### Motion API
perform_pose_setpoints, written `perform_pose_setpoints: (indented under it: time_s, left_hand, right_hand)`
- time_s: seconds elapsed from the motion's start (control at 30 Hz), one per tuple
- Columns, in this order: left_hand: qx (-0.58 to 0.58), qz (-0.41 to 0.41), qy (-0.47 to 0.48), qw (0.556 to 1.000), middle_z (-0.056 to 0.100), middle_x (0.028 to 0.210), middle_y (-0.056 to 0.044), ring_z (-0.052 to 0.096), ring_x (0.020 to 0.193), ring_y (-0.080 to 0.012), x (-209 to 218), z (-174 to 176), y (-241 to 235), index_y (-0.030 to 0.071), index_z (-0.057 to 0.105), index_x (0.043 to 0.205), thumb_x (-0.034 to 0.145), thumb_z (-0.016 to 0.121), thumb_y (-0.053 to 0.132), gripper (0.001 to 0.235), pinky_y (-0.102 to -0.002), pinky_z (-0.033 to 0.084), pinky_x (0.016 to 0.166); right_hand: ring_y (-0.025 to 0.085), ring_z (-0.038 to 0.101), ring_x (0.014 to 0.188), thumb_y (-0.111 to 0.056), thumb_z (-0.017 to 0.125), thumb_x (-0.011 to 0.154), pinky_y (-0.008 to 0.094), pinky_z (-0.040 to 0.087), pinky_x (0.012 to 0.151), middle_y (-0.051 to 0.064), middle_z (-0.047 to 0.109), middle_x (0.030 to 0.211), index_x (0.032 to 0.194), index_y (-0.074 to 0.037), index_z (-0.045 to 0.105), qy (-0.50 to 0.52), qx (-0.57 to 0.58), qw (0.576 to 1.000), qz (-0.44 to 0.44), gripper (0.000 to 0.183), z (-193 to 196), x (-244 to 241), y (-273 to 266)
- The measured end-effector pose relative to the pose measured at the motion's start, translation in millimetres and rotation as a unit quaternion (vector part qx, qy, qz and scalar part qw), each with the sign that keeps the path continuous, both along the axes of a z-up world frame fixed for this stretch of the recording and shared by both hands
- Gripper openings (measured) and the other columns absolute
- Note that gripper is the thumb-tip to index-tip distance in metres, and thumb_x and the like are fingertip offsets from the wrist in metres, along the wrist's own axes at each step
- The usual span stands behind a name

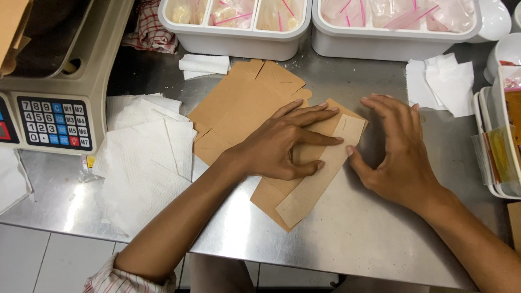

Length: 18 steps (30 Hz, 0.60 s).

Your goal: The person assembles flat cardboard boxes by folding along pre-scored lines and pressing down the adhesive tabs to secure the flaps. The process is repeated for multiple boxes on a stainless steel countertop.

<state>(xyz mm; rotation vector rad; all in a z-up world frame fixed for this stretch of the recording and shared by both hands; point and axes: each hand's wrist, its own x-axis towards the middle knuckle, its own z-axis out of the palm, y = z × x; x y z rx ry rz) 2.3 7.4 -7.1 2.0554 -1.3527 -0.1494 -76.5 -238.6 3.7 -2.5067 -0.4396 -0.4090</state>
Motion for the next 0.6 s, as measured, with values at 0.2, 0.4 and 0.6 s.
perform_pose_setpoints:
  time_s: [0.2,0.4,0.6]
  left_hand:
    - [0.000,-0.001,0.012,1.000,0.040,0.166,-0.011,0.032,0.158,-0.0293,0,2,0,0.029,0.065,0.141,0.094,0.071,0.040,0.049,-0.054,0.012,0.130]
    - [0.001,0.005,0.005,1.000,0.039,0.166,-0.009,0.034,0.157,-0.0288,-1,4,-1,0.029,0.067,0.140,0.093,0.072,0.039,0.049,-0.054,0.014,0.130]
    - [-0.009,0.006,0.000,1.000,0.040,0.166,-0.011,0.034,0.157,-0.0293,-1,1,-1,0.029,0.068,0.139,0.092,0.075,0.037,0.048,-0.056,0.016,0.129]
  right_hand:
    - [0.037,0.046,0.141,-0.014,0.071,0.088,0.073,0.017,0.123,0.016,0.049,0.146,0.150,-0.006,0.045,-0.005,-0.006,1.000,-0.016,0.068,-1,3,-5]
    - [0.038,0.038,0.143,-0.022,0.068,0.088,0.057,0.023,0.121,0.021,0.044,0.147,0.152,-0.004,0.041,0.022,-0.013,0.998,0.060,0.072,-3,1,-3]
    - [0.035,0.032,0.148,-0.032,0.073,0.083,0.071,0.005,0.122,0.018,0.038,0.152,0.158,-0.012,0.033,0.083,-0.003,0.994,0.067,0.087,6,-6,7]
